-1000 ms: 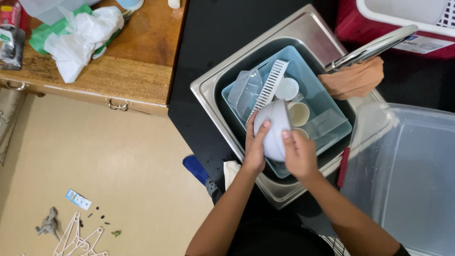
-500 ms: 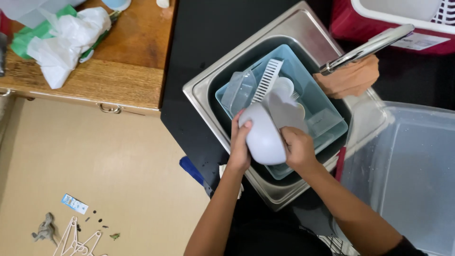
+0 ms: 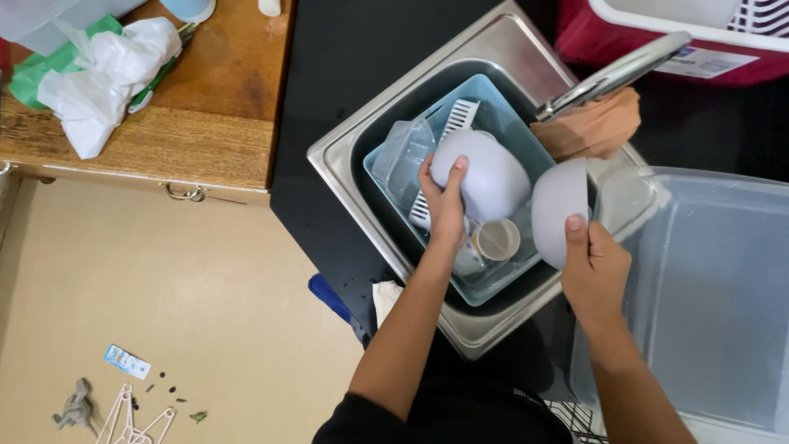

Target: Drying washed plates and bowls with a cloth and placing them into a dish rack.

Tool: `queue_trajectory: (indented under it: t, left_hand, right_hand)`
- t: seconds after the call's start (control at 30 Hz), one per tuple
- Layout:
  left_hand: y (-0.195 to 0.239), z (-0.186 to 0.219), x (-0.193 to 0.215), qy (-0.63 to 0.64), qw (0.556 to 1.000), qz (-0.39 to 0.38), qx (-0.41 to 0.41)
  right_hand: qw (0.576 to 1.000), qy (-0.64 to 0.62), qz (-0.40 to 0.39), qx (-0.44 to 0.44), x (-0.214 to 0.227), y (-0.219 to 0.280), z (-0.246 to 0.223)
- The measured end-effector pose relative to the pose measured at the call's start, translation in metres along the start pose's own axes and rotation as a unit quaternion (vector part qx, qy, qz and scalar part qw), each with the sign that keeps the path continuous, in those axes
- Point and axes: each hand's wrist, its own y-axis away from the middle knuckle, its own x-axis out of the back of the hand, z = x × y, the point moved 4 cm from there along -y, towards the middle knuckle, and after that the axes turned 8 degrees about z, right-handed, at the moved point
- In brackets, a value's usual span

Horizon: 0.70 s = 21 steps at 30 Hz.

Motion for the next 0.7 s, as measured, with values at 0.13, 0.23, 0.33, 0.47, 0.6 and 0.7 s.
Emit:
queue_trajectory:
  t: [0.13,0.23,0.33,0.47,0.6,0.7]
  left_hand:
    - [-0.005,-0.035,-0.006,0.032,0.999,0.014,-0.028]
    - [-0.003,-0.057,0.016,-0.014,0.995,-0.021,-0.095]
    - [0.015,-0.057,0.046,-0.071,0.987,-0.050,-0.139]
    - [0.092,0.014,0.073,-0.013,0.984,-0.132,0.120]
    - [0.151,0.073,0.110,0.040,0.961,-0.165,0.218]
    - [0.165,0.101,0.144,0.071,0.975,-0.159,0.134]
  right_hand:
    - [0.999,-0.015,0.039,0.025,0.011,0.012,0.010]
    - [0.998,-0.029,0.038,0.034,0.013,0.020,0.013]
    - [0.998,-0.031,0.028,0.055,0.013,0.033,0.005]
    - [0.993,-0.021,-0.026,0.112,0.004,0.059,-0.014]
    - [0.935,-0.029,-0.152,0.319,-0.021,0.093,-0.088]
    - [0.887,-0.009,-0.212,0.411,-0.046,0.121,-0.121]
